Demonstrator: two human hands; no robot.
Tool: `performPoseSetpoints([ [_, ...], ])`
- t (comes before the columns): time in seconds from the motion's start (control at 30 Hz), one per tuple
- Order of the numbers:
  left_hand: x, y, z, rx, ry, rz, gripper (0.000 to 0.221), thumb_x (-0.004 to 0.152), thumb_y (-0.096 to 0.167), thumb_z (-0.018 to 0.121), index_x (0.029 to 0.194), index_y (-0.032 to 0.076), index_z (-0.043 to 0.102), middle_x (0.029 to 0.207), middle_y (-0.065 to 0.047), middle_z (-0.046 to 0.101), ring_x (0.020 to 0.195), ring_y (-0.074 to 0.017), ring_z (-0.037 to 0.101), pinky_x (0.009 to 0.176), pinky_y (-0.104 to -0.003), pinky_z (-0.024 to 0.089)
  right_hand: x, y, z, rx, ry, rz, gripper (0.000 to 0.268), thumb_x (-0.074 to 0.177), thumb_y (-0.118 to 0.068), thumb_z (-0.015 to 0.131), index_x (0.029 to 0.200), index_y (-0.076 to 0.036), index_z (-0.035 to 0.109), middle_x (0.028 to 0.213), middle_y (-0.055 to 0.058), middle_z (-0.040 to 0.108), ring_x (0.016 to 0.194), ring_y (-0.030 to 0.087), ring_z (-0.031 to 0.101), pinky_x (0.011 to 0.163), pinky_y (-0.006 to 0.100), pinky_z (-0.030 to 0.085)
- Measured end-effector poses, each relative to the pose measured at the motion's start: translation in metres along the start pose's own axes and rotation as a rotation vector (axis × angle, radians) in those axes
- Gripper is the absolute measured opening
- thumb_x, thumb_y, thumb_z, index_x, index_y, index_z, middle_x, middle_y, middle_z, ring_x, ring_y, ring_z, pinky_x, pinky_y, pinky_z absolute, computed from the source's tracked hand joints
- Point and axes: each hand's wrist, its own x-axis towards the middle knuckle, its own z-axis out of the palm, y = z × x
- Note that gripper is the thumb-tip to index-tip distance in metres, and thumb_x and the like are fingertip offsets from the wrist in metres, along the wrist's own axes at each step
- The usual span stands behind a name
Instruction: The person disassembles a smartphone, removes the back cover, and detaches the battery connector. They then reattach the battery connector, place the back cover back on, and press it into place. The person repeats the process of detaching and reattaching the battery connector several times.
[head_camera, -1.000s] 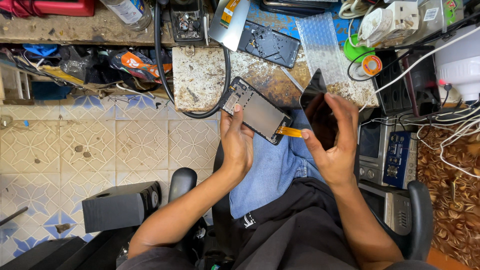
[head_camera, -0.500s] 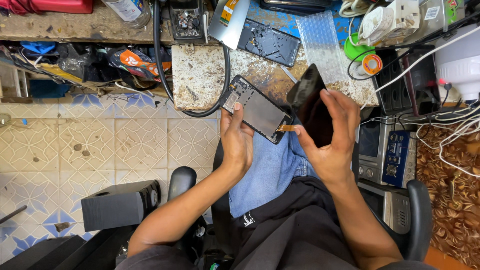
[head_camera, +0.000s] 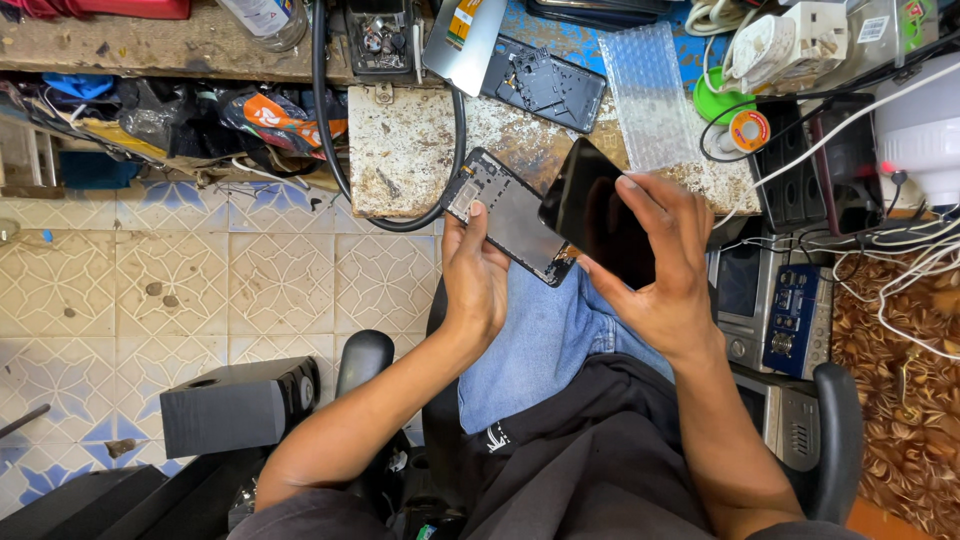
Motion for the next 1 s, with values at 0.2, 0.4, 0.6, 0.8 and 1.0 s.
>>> performPoseSetpoints([
  [0.2,0.009,-0.011,-0.012,-0.02,0.024,-0.017,0.021,0.108,0.019,0.05,0.125,0.008,0.05,0.113,-0.009,0.063,0.106,-0.0228,0.069,0.093,-0.044,0.06,-0.002,0.005,0.0,0.057,-0.039,-0.023,0.08,0.078,-0.011,0.09,0.147,-0.001,0.051,0.137,0.023,0.055,0.118,0.042,0.055,0.098,0.051,0.037],
  [0.4,0.011,-0.015,-0.016,-0.029,0.029,-0.014,0.022,0.107,0.02,0.052,0.125,0.008,0.051,0.113,-0.009,0.063,0.107,-0.0223,0.068,0.095,-0.044,0.059,-0.006,0.004,0.003,0.078,-0.032,-0.028,0.082,0.076,-0.01,0.092,0.147,-0.001,0.052,0.138,0.023,0.056,0.119,0.043,0.056,0.098,0.051,0.037],
  [0.6,0.002,-0.005,-0.004,-0.001,0.03,0.0,0.022,0.107,0.02,0.051,0.126,0.008,0.05,0.113,-0.007,0.061,0.108,-0.0216,0.067,0.095,-0.044,0.059,-0.008,0.001,0.013,0.097,0.042,0.019,0.076,0.085,-0.013,0.086,0.149,-0.001,0.047,0.141,0.023,0.052,0.124,0.041,0.053,0.101,0.051,0.036],
  [0.8,-0.008,0.009,0.01,0.047,0.001,0.016,0.02,0.107,0.022,0.051,0.124,0.01,0.051,0.107,-0.006,0.061,0.103,-0.0188,0.068,0.091,-0.041,0.061,-0.012,-0.001,0.029,0.214,0.113,0.196,0.076,0.092,-0.016,0.081,0.154,-0.005,0.039,0.138,0.014,0.046,0.12,0.026,0.046,0.101,0.047,0.035],
  [1.0,-0.008,0.008,0.007,0.067,-0.016,0.032,0.02,0.108,0.024,0.051,0.123,0.011,0.051,0.107,-0.004,0.061,0.101,-0.017,0.069,0.09,-0.038,0.061,-0.008,-0.001,0.042,0.228,0.092,0.24,0.075,0.093,-0.019,0.081,0.154,-0.003,0.04,0.132,0.015,0.047,0.116,0.028,0.046,0.102,0.048,0.034],
])
